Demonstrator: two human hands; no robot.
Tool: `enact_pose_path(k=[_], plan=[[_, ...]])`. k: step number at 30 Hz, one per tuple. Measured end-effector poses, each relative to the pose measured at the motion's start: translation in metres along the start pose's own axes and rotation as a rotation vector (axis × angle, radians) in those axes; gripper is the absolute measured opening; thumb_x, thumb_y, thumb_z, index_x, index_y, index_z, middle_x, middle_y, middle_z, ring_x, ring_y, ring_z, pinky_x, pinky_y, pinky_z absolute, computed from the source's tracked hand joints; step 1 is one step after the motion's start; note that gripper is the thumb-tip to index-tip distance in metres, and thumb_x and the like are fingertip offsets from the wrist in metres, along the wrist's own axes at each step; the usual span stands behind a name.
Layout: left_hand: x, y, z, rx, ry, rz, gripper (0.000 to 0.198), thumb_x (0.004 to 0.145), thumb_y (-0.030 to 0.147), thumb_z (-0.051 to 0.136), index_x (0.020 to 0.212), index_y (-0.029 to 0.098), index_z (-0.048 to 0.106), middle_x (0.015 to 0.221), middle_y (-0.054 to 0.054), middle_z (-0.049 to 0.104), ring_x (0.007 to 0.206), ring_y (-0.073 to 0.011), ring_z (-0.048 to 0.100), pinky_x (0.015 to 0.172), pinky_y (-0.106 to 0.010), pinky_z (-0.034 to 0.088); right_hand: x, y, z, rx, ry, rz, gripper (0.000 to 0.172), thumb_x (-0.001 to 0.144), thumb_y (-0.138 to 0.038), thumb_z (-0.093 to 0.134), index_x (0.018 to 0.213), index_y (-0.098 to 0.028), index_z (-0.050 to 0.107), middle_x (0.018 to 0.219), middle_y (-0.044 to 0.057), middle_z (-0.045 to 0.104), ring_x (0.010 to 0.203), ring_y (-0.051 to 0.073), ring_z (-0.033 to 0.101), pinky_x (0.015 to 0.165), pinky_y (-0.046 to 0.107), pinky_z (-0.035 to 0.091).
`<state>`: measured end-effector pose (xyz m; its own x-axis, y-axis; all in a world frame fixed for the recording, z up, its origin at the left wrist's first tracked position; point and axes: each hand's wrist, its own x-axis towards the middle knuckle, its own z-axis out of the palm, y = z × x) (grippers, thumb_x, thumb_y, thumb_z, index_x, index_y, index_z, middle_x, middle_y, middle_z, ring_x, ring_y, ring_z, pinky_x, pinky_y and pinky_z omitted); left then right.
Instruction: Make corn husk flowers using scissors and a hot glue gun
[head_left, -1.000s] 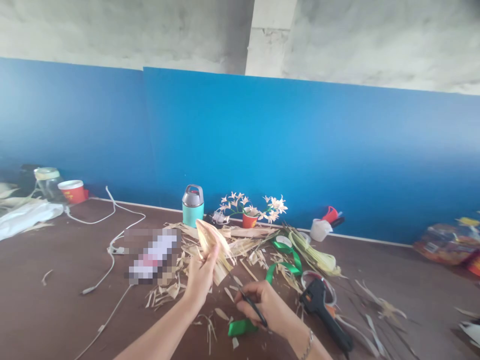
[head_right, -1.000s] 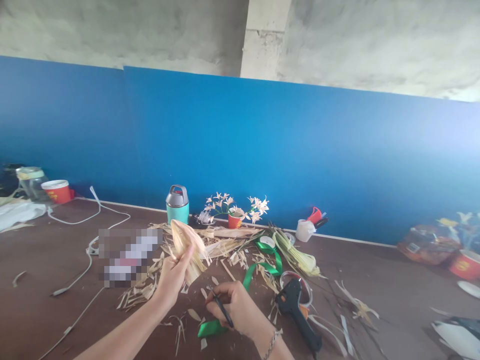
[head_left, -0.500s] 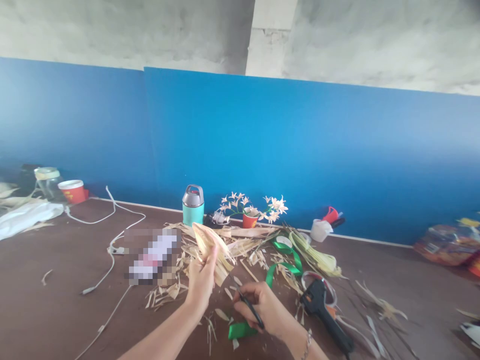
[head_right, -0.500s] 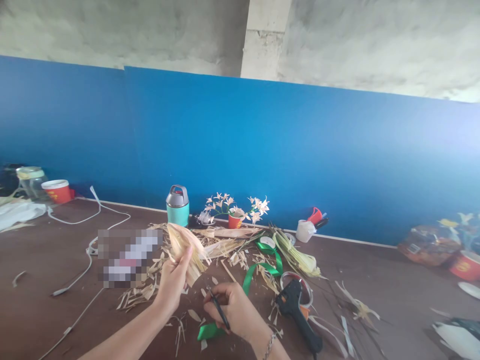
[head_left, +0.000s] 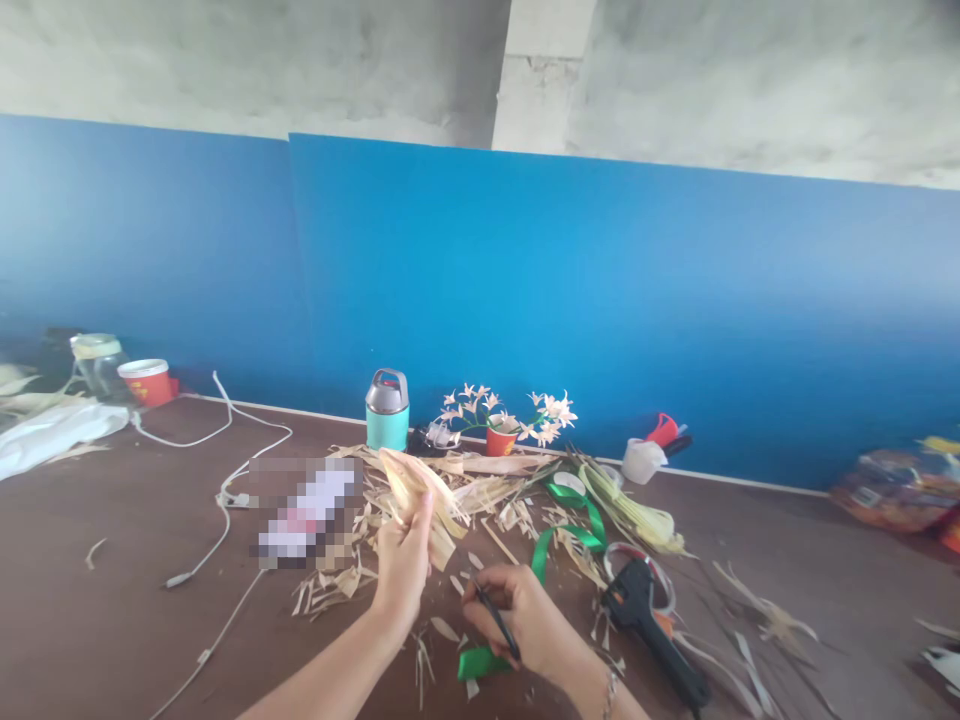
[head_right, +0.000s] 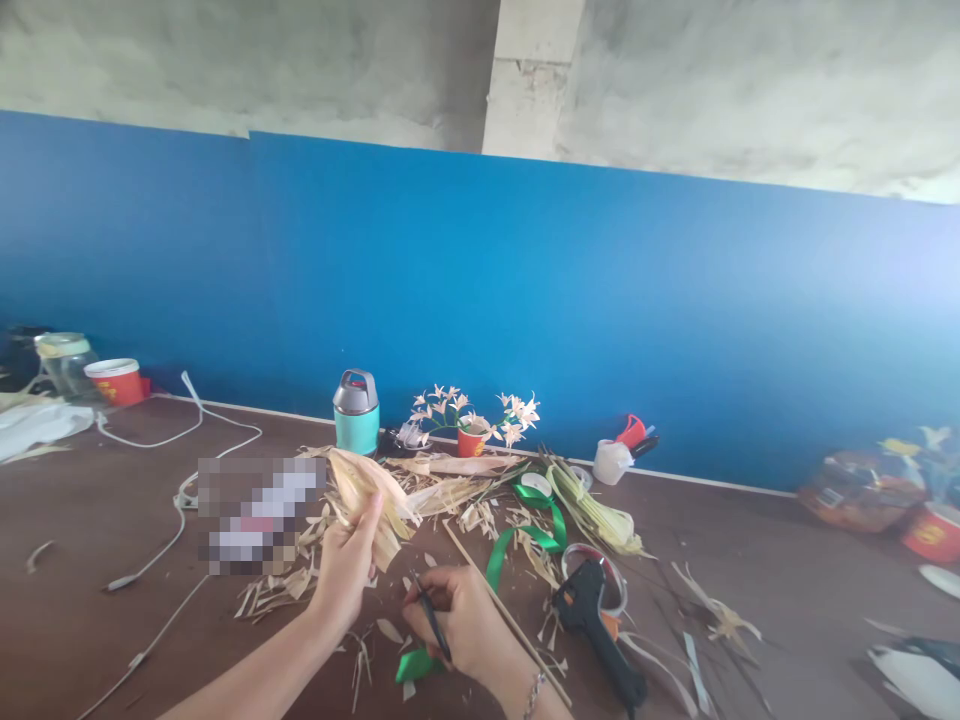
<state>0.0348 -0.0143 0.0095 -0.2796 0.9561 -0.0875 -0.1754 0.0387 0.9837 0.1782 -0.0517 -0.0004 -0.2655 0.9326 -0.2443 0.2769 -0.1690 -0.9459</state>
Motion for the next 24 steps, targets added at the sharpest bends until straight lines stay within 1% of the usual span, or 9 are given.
enact_pose_path(k=[4,9,13,15,18,20,24], plan=[[0.001,0.0,0.0,-0.01,0.001,-0.017,0.057,0.064,0.065,0.058,0.038,0.02,0.033,0.027,0.007,0.03,0.028,-0.0059,0.03,0.032,-0.019,0.022,-0.002,-0.003,0.0,-0.018,0.004,0.003,0.03,0.061,-0.04,0.07,0.069,-0.014,0.058,0.037,-0.009,0.043,0.029,0.003,0.033,0.026,0.014,0.023],[0.002,-0.001,0.0,-0.011,-0.018,-0.012,0.057,0.064,0.065,0.058,0.039,0.02,0.033,0.029,0.007,0.031,0.027,-0.0057,0.031,0.031,-0.019,0.022,-0.002,-0.004,0.001,-0.035,0.014,0.013,0.026,0.063,-0.037,0.067,0.071,-0.014,0.059,0.039,-0.009,0.044,0.029,0.004,0.035,0.026,0.014,0.025],[0.005,0.003,-0.002,-0.004,-0.047,-0.026,0.054,0.065,0.063,0.058,0.042,0.019,0.038,0.029,0.008,0.031,0.027,-0.006,0.03,0.03,-0.019,0.021,-0.005,-0.005,-0.01,-0.063,-0.066,0.042,0.021,0.068,-0.03,0.062,0.079,-0.013,0.061,0.041,-0.007,0.051,0.027,0.003,0.037,0.028,0.014,0.028],[0.009,0.007,-0.004,-0.017,-0.057,-0.003,0.051,0.065,0.061,0.059,0.044,0.019,0.04,0.03,0.008,0.031,0.028,-0.0055,0.029,0.03,-0.018,0.021,-0.008,-0.005,-0.019,-0.055,-0.113,0.041,0.019,0.069,-0.028,0.06,0.08,-0.012,0.061,0.041,-0.007,0.052,0.027,0.003,0.037,0.027,0.013,0.027],[0.014,0.013,-0.008,-0.018,-0.088,0.047,0.049,0.066,0.058,0.062,0.046,0.018,0.042,0.031,0.009,0.03,0.029,-0.0044,0.026,0.032,-0.018,0.019,-0.011,-0.005,-0.03,-0.004,-0.138,0.019,0.019,0.07,-0.028,0.059,0.08,-0.012,0.062,0.041,-0.006,0.053,0.027,0.003,0.037,0.027,0.013,0.028],[0.017,0.015,-0.01,0.018,-0.114,0.076,0.049,0.067,0.056,0.062,0.044,0.018,0.04,0.031,0.009,0.03,0.03,-0.0044,0.026,0.033,-0.019,0.019,-0.011,-0.005,-0.033,0.014,-0.141,0.013,0.02,0.069,-0.028,0.059,0.08,-0.012,0.062,0.041,-0.006,0.053,0.027,0.003,0.037,0.028,0.013,0.028],[0.018,0.017,-0.012,0.096,-0.171,0.112,0.051,0.068,0.054,0.062,0.042,0.02,0.034,0.032,0.009,0.025,0.03,-0.0046,0.024,0.033,-0.021,0.017,-0.011,-0.005,-0.031,0.003,-0.151,0.024,0.018,0.069,-0.027,0.06,0.078,-0.011,0.062,0.04,-0.006,0.053,0.027,0.003,0.037,0.028,0.013,0.027]])
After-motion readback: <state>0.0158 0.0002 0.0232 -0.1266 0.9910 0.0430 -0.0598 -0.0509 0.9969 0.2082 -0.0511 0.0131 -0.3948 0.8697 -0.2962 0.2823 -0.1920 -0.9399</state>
